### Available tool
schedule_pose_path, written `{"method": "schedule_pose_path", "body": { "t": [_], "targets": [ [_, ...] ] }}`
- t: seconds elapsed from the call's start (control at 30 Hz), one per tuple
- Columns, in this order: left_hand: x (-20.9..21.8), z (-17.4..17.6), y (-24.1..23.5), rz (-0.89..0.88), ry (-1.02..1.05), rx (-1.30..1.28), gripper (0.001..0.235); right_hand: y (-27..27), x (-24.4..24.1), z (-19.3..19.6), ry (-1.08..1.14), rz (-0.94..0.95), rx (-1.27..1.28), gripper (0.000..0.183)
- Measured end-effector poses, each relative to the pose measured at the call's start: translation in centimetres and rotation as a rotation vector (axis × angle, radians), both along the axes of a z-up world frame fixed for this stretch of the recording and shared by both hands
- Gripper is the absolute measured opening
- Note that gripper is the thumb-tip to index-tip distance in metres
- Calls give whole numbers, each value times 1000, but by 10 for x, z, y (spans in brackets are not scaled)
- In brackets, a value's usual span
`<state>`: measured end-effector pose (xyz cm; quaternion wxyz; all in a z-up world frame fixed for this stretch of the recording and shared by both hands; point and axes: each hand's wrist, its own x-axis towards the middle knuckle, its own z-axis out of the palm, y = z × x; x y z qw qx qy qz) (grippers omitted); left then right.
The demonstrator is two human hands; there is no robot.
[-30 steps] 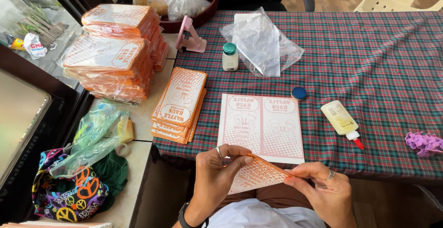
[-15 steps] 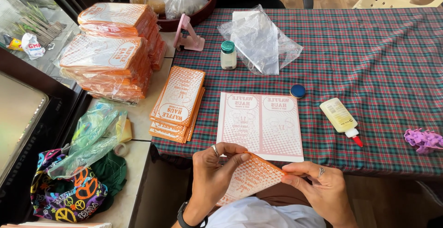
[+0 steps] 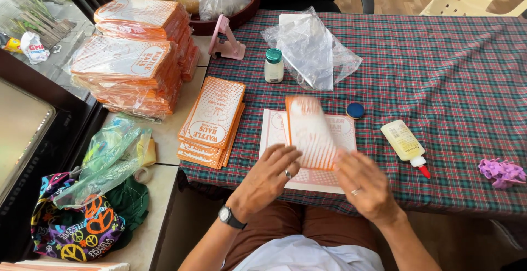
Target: Folding and gluing paper waffle bags at a workstation
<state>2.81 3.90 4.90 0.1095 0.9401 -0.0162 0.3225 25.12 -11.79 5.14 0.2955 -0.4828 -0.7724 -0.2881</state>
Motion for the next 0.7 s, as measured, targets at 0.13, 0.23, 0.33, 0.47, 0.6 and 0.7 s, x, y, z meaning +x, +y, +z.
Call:
{"method": "schedule_pose_path", "body": {
  "t": [0.13,0.23,0.33,0.47,0.6,0.7],
  "targets": [
    [-14,-31,-13,-25,48,-86,8,-8,-10,-3,67,80,-248,10],
    [-15,-29,-15,17,91,-142,22,-7,-8,-9,100,54,-364,16],
    [-14,-18,-17,21,51,-385,7,-8,-7,-14,163,36,-418,18],
    [-16,-16,-16,0,-1,-472,22,-7,-5,-20,211,26,-434,26],
    [-14,-21,-15,14,-18,-438,10,-7,-5,-22,236,17,-445,30],
    [-13,-30,-12,9,10,-411,7,-8,-4,-24,246,17,-439,28]
  ]
}}
